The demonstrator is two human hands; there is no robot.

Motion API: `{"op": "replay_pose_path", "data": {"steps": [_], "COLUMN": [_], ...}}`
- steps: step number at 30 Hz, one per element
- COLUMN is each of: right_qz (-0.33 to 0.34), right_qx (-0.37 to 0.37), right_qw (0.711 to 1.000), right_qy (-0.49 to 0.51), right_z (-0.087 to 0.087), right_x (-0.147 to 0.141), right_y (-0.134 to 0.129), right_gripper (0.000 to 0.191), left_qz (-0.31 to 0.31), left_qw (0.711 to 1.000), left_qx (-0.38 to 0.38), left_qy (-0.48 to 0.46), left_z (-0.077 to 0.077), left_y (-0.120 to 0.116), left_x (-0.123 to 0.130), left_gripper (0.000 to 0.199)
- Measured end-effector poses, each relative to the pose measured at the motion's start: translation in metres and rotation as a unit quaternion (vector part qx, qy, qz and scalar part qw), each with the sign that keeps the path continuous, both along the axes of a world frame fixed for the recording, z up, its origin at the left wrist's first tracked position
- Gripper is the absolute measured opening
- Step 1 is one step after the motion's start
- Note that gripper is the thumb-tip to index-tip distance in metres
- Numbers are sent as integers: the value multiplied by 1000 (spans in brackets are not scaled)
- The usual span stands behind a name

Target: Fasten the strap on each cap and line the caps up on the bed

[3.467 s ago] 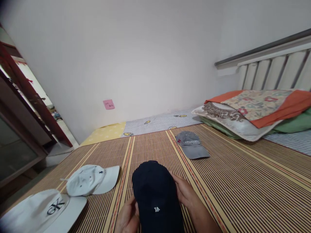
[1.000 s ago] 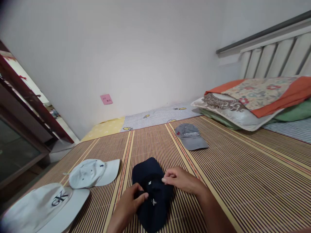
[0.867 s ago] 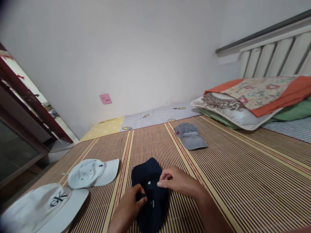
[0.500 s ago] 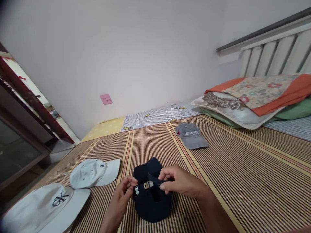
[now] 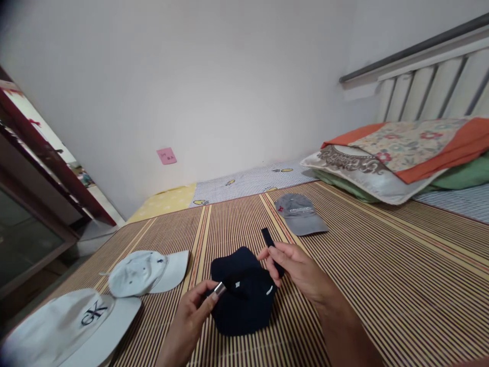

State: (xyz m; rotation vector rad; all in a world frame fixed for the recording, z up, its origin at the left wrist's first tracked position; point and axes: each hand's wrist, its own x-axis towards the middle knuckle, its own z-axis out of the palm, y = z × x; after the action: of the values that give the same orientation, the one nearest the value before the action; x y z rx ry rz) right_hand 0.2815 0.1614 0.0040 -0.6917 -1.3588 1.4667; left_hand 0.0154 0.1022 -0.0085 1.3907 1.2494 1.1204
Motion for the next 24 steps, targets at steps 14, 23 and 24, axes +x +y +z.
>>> {"op": "replay_pose_path", "data": {"steps": [14, 23, 24], "right_qz": [-42, -14, -6], "right_qx": [5, 24, 25], "right_qw": [990, 982, 982], "right_qy": [-137, -187, -187], "right_z": [1, -5, -5], "right_x": [-6, -4, -4], "right_y": [4, 5, 5], "right_gripper": [42, 48, 47], "left_qz": [56, 43, 41], "left_qw": [950, 962, 962], "left_qx": [-101, -94, -96], "left_qy": [-290, -254, -252], "left_z": [-18, -23, -24], "left_y": [11, 14, 14], "left_x": [19, 11, 9], "left_gripper": [42, 41, 41]}}
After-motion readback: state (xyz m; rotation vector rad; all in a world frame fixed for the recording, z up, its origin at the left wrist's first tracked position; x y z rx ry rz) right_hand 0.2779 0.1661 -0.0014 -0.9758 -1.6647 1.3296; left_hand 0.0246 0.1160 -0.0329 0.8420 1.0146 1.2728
